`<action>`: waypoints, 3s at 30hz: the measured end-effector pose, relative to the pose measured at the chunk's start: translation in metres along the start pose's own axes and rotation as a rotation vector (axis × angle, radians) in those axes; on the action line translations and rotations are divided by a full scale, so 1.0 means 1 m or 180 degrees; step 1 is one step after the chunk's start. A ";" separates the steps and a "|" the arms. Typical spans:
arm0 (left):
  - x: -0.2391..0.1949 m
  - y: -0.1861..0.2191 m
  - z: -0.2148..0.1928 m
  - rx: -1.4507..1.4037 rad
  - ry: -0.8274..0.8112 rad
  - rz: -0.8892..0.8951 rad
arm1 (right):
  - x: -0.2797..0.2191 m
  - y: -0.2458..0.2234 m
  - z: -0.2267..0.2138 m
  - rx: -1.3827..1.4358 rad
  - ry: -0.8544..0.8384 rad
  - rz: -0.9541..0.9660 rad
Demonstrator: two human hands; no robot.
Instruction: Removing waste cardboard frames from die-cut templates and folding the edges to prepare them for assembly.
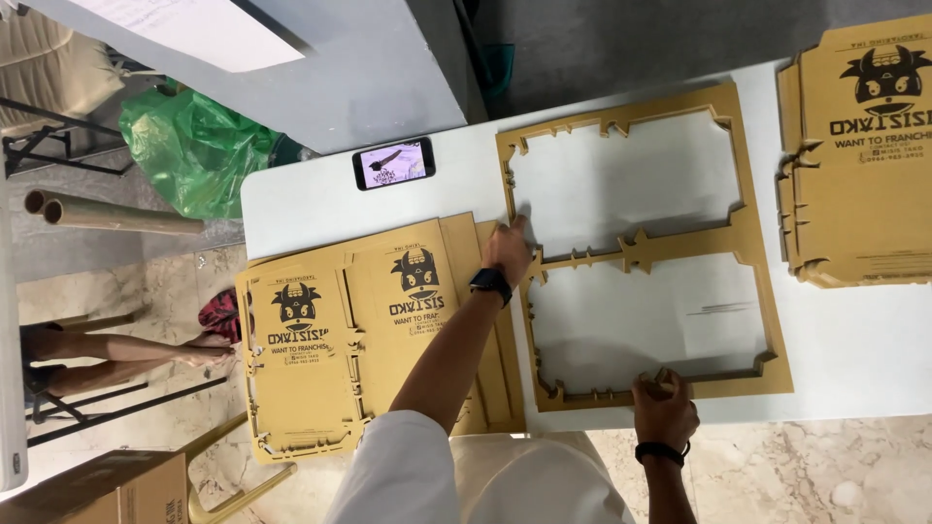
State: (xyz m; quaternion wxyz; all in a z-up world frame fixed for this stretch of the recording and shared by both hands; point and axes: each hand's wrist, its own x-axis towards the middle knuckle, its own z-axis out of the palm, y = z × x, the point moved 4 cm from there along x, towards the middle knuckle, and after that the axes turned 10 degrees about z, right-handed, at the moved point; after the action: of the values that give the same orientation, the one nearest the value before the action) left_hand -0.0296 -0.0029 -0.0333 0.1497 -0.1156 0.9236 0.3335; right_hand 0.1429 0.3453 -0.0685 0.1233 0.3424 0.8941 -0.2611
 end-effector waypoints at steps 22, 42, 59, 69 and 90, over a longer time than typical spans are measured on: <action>0.010 0.001 0.011 0.0255 -0.0001 -0.0207 | 0.005 0.009 0.007 -0.0005 0.0108 -0.0133; 0.047 -0.017 0.035 0.0808 -0.0331 -0.0293 | 0.001 -0.001 -0.001 0.0015 -0.0172 0.0054; 0.071 -0.053 0.062 0.0788 -0.0246 -0.0503 | 0.122 -0.099 -0.039 -0.0742 0.1044 -0.2855; 0.057 -0.031 0.044 0.0878 -0.0315 -0.0370 | 0.248 -0.166 0.041 -0.2116 0.0273 -0.4498; -0.051 0.020 0.003 0.0697 0.1015 0.0396 | 0.243 -0.171 0.033 -0.2463 0.0486 -0.4583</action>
State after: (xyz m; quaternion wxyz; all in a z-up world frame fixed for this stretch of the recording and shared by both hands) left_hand 0.0119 0.0199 -0.0053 -0.0077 -0.0926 0.9717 0.2172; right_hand -0.1498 0.3529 -0.1273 -0.0263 -0.3652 0.9276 0.0745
